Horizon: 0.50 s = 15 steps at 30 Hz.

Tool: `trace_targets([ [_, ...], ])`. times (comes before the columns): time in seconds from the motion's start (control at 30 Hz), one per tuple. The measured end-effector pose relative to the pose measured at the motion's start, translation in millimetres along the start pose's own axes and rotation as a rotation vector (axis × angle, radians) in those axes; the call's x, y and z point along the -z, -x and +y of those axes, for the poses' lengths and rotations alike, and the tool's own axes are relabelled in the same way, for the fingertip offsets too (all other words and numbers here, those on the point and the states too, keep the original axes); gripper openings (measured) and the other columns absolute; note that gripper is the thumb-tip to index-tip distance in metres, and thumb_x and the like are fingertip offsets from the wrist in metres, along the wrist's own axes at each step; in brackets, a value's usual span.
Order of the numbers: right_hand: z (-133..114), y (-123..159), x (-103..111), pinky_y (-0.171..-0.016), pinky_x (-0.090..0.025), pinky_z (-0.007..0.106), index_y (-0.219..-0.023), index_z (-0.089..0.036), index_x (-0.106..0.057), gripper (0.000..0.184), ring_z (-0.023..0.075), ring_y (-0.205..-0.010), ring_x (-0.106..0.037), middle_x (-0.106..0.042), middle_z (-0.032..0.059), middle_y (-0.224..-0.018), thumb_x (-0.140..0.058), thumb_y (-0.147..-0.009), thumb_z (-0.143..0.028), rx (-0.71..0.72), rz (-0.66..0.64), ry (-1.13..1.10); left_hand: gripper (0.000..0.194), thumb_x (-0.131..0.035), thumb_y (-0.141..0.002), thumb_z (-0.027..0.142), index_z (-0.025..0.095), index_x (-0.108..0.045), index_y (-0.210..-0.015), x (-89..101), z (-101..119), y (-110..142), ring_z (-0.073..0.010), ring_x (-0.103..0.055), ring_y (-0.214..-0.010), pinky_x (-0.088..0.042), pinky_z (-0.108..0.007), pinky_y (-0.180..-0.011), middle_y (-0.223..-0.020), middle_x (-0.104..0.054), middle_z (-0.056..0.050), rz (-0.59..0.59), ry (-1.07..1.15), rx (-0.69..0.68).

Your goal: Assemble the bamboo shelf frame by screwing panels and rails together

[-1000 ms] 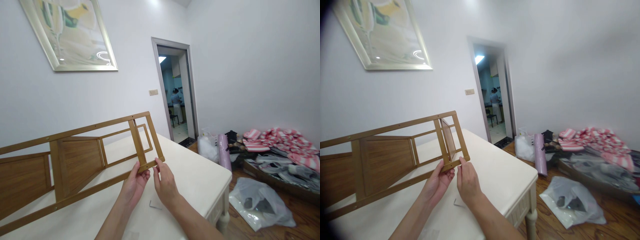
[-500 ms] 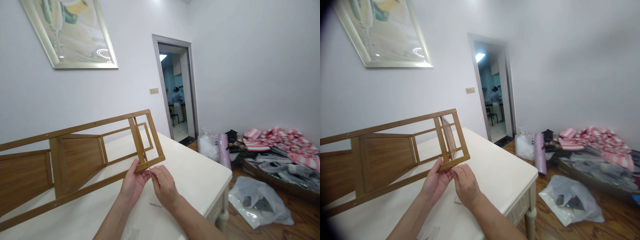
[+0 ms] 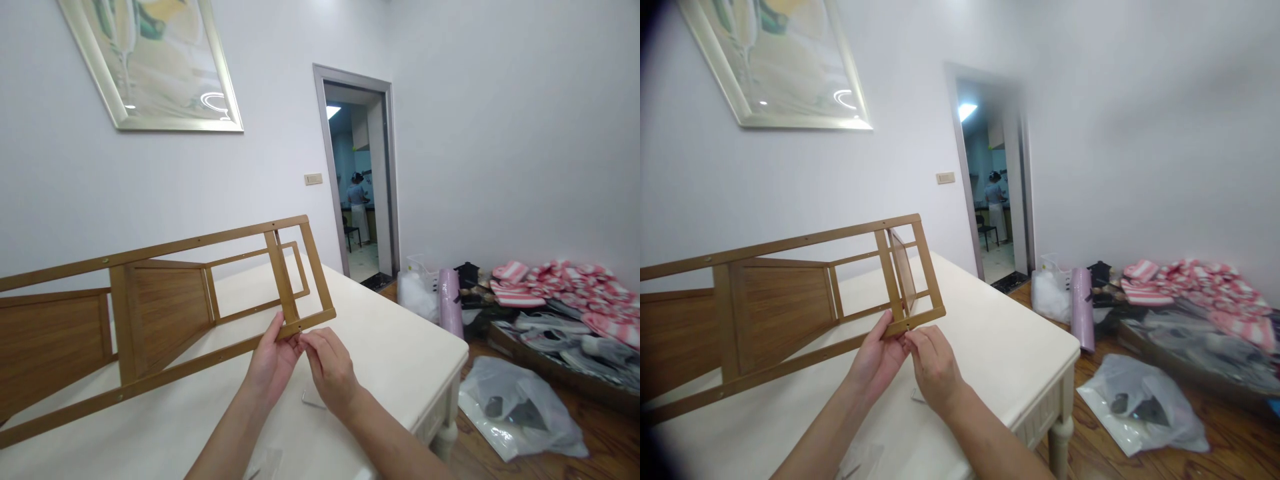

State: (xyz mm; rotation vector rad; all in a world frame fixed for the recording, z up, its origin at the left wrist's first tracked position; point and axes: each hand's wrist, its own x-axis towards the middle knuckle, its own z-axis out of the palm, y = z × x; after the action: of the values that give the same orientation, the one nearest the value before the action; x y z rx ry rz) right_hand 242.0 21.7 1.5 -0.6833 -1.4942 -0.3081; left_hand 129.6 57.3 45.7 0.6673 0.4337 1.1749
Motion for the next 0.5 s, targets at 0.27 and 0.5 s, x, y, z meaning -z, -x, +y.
trace_targets([
  [0.27, 0.6, -1.6, -1.7, -0.075, -0.058, 0.033, -0.110, -0.019, -0.060, 0.026, 0.0174, -0.085, -0.062, -0.066, 0.0076, -0.092, -0.054, -0.091, -0.002, 0.018, 0.011, 0.036, 0.020, -0.057, -0.093, 0.027, 0.012, -0.071, -0.091, -1.6, -0.2, 1.2, -0.0126, -0.064, -0.067, -0.055, -0.025, -0.063, -0.083, -0.073, -0.006, 0.014, -0.015, -0.007],
  [0.5, 1.5, -1.9, -2.3, -0.076, -0.059, 0.033, -0.111, -0.019, -0.060, 0.028, 0.0174, -0.086, -0.062, -0.067, 0.0078, -0.093, -0.055, -0.090, -0.002, 0.027, 0.011, 0.043, 0.021, -0.058, -0.093, 0.028, 0.011, -0.071, -0.092, -0.6, -1.4, 0.0, -0.0115, -0.063, -0.066, -0.054, -0.024, -0.063, -0.083, -0.073, -0.006, 0.026, -0.012, -0.021],
])
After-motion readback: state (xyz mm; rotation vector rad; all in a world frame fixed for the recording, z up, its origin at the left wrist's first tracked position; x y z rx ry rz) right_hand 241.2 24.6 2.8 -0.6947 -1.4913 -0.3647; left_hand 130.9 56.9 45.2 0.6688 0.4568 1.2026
